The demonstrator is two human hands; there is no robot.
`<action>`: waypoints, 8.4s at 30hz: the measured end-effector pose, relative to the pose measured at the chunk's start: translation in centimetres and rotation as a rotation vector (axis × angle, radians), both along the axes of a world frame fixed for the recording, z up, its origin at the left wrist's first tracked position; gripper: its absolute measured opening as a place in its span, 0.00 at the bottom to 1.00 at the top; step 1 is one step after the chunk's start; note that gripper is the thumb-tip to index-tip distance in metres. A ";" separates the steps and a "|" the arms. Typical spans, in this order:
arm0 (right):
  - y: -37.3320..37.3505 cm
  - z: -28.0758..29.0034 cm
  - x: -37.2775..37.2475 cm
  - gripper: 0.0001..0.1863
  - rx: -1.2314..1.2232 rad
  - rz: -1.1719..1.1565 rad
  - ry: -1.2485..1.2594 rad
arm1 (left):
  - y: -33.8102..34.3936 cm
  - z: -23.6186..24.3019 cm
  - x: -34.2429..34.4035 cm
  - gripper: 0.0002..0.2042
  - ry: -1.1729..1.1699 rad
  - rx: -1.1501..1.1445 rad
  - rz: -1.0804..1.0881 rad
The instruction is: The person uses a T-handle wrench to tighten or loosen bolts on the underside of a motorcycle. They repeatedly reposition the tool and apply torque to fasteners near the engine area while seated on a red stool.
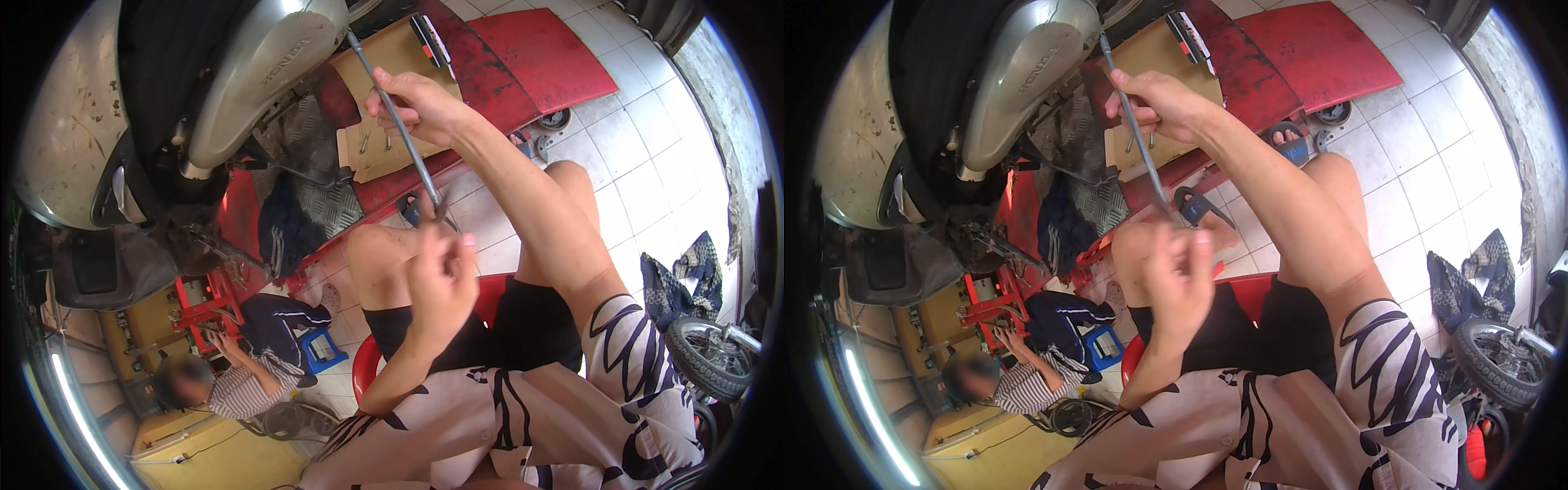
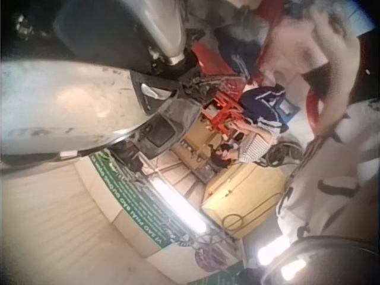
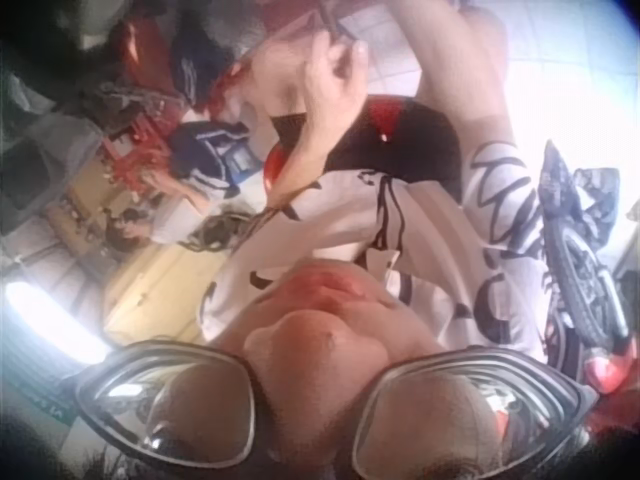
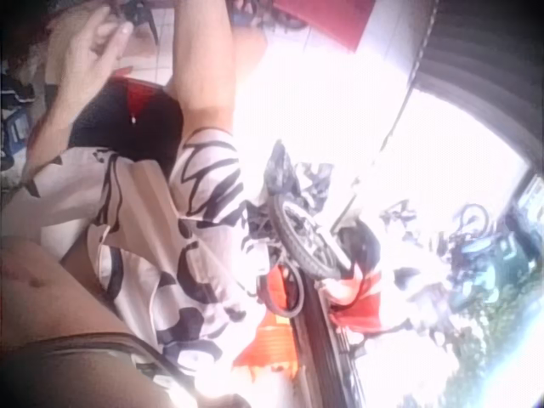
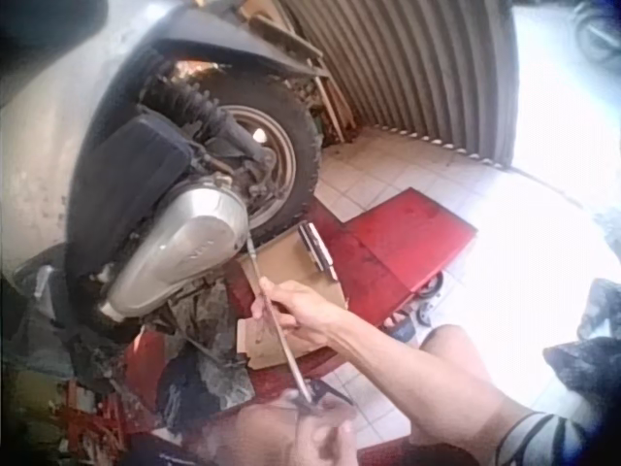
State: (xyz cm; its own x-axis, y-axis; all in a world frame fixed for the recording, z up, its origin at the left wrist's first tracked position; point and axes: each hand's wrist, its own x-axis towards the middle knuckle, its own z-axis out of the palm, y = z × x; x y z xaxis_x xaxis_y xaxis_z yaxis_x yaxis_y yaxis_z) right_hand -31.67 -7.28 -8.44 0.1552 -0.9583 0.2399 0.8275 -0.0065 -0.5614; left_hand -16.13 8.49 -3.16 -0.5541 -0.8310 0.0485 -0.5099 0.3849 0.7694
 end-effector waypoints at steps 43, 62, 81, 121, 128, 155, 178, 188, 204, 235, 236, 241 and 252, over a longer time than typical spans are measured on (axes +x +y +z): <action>2.3 0.2 -10.3 0.22 0.209 -0.003 0.097 | -19.5 -9.6 -2.4 0.06 -0.150 -0.218 0.137; -0.7 8.1 -5.4 0.26 0.128 -0.145 0.179 | -15.6 -8.9 -4.7 0.03 0.187 -0.225 -0.064; 0.4 8.5 -5.4 0.26 0.211 -0.209 0.328 | -16.5 -8.5 -3.5 0.06 0.307 -0.173 -0.038; 13.9 15.0 0.7 0.29 0.391 -0.710 0.620 | -9.1 4.9 -6.6 0.18 0.911 0.661 -0.449; 12.4 16.5 2.2 0.22 0.435 -0.775 0.346 | -15.1 3.7 -2.8 0.20 0.780 0.023 -0.343; 11.6 20.4 3.6 0.32 0.239 -0.789 2.323 | -11.1 5.3 -5.8 0.11 1.132 0.877 -0.430; 17.9 18.6 5.7 0.29 0.094 -1.179 1.818 | -13.4 3.6 -7.9 0.09 1.183 1.404 -0.566; 19.4 13.8 2.9 0.25 0.457 -0.893 1.541 | -14.3 4.9 -7.4 0.10 1.134 1.370 -0.607; 19.9 16.4 4.3 0.33 0.396 -0.944 1.400 | -14.3 4.2 -7.9 0.09 1.215 1.365 -0.545; 20.2 16.2 5.6 0.36 0.281 -0.695 1.300 | -15.4 3.9 -7.4 0.09 1.195 1.290 -0.472; 19.8 16.1 6.0 0.36 0.280 -0.626 1.413 | -15.4 3.8 -7.5 0.09 1.197 1.290 -0.468; 19.5 13.5 4.8 0.33 0.596 -0.646 1.361 | -15.7 3.9 -7.4 0.09 1.223 1.289 -0.473; 19.5 12.8 6.1 0.31 0.343 -0.628 1.361 | -15.9 4.0 -7.3 0.09 1.247 1.271 -0.464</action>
